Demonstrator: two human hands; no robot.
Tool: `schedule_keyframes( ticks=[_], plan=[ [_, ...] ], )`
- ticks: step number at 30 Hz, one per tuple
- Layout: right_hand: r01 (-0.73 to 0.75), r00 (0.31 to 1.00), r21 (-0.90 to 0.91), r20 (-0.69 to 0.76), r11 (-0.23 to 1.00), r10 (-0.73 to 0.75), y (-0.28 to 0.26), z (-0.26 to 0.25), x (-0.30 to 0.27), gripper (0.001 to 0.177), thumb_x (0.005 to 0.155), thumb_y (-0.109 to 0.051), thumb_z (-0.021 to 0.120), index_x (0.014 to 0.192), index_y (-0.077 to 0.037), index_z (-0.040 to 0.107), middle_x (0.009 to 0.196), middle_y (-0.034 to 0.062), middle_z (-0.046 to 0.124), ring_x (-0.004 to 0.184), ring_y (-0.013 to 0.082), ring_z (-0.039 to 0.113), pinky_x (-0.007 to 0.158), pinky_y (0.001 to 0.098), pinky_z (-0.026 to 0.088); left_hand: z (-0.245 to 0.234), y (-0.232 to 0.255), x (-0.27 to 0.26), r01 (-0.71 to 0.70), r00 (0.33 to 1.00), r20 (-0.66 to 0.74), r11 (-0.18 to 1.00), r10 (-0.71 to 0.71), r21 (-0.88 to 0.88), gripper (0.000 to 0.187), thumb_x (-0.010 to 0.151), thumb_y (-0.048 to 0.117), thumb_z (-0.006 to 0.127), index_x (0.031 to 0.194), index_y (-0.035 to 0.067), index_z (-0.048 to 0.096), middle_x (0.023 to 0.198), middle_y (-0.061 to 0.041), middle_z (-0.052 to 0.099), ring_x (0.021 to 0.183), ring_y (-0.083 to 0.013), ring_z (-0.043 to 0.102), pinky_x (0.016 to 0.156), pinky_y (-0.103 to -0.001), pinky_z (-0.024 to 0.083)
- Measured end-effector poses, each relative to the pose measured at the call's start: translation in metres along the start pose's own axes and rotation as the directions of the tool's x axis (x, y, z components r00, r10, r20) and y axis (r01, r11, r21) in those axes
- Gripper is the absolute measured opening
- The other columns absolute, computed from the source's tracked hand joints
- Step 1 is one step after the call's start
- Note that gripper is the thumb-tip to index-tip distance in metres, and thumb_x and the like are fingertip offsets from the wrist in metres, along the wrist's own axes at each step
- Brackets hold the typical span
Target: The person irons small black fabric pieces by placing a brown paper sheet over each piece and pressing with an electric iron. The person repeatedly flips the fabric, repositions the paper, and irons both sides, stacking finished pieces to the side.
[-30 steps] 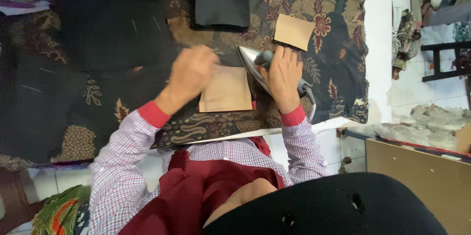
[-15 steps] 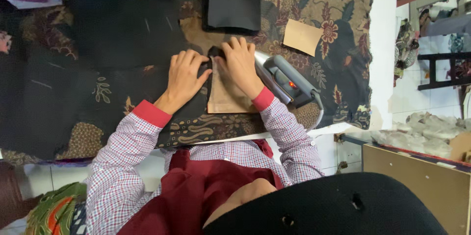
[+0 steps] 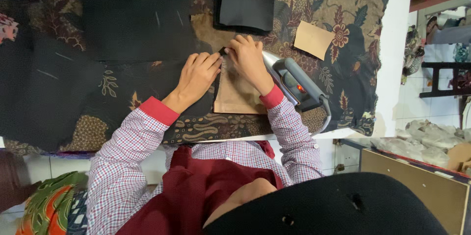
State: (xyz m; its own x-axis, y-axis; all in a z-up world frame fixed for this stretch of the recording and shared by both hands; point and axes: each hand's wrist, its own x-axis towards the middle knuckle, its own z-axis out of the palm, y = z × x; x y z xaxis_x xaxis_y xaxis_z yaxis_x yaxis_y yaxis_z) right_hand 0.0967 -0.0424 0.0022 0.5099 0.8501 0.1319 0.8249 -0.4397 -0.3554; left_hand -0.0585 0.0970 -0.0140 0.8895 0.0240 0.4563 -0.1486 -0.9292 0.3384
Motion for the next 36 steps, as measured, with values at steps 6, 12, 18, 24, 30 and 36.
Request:
schedule_keyframes(
  ticks=[6, 12, 18, 24, 30, 36],
  plan=[
    [0.059, 0.998, -0.009, -0.015, 0.998, -0.059, -0.01, -0.008, -0.002, 0.017, 0.103, -0.022, 0.062, 0.097, -0.01, 0.072, 0.096, 0.0061, 0.063, 0.096, 0.0291, 0.055, 0.085, 0.0449, 0.036, 0.002, -0.001, -0.001, -0.017, 1.0, 0.019, 0.998, 0.016, 0.068, 0.028, 0.092, 0.016, 0.071, 0.117, 0.003, 0.072, 0.124, -0.003, 0.066, 0.111, -0.0204, 0.058, 0.097, -0.038, 0.044],
    [0.08, 0.994, -0.07, -0.066, 0.994, -0.085, -0.016, -0.007, 0.0, 0.019, 0.097, -0.031, 0.069, 0.093, -0.013, 0.075, 0.093, 0.0035, 0.062, 0.096, 0.0273, 0.056, 0.088, 0.0449, 0.037, -0.001, -0.001, -0.001, -0.008, 1.0, 0.03, 0.999, 0.007, 0.031, 0.03, 0.091, 0.016, 0.072, 0.118, 0.002, 0.073, 0.121, -0.002, 0.068, 0.108, -0.0201, 0.058, 0.096, -0.038, 0.044],
    [0.094, 0.991, -0.176, -0.074, 0.98, -0.109, -0.017, -0.005, 0.002, 0.007, 0.093, -0.022, 0.071, 0.094, -0.017, 0.075, 0.095, -0.0006, 0.064, 0.099, 0.0246, 0.058, 0.087, 0.0447, 0.038, -0.011, -0.001, 0.0, 0.033, 0.999, -0.002, 0.994, -0.033, -0.1, 0.033, 0.088, 0.018, 0.075, 0.119, 0.004, 0.073, 0.125, -0.002, 0.067, 0.11, -0.0213, 0.057, 0.1, -0.041, 0.041],
    [0.119, 0.987, -0.164, -0.09, 0.979, -0.136, -0.028, -0.015, -0.007, 0.008, 0.091, -0.02, 0.071, 0.097, -0.019, 0.076, 0.095, -0.0019, 0.065, 0.096, 0.0236, 0.059, 0.087, 0.0447, 0.039, -0.014, -0.001, -0.002, 0.078, 0.997, 0.036, 0.989, -0.074, -0.122, 0.035, 0.089, 0.025, 0.077, 0.119, 0.008, 0.075, 0.12, -0.007, 0.062, 0.114, -0.0238, 0.055, 0.101, -0.044, 0.037],
    [0.132, 0.984, -0.211, -0.09, 0.968, -0.154, -0.042, -0.019, -0.018, 0.016, 0.091, -0.017, 0.069, 0.106, -0.014, 0.073, 0.097, 0.0006, 0.064, 0.097, 0.0223, 0.06, 0.092, 0.0448, 0.04, -0.015, -0.003, -0.001, 0.069, 0.997, 0.045, 0.995, -0.066, -0.077, 0.028, 0.088, 0.028, 0.079, 0.11, 0.011, 0.076, 0.117, -0.005, 0.063, 0.113, -0.0234, 0.056, 0.1, -0.044, 0.037],
    [0.135, 0.986, -0.21, -0.068, 0.968, -0.152, -0.045, -0.017, -0.021, 0.025, 0.088, -0.016, 0.066, 0.111, -0.013, 0.072, 0.096, 0.0019, 0.063, 0.098, 0.0225, 0.059, 0.094, 0.0461, 0.04, -0.016, -0.003, 0.0, 0.148, 0.987, 0.079, 0.98, -0.138, -0.134, 0.04, 0.084, 0.028, 0.084, 0.114, 0.008, 0.068, 0.113, -0.003, 0.064, 0.112, -0.0242, 0.059, 0.103, -0.046, 0.037]
  ],
)
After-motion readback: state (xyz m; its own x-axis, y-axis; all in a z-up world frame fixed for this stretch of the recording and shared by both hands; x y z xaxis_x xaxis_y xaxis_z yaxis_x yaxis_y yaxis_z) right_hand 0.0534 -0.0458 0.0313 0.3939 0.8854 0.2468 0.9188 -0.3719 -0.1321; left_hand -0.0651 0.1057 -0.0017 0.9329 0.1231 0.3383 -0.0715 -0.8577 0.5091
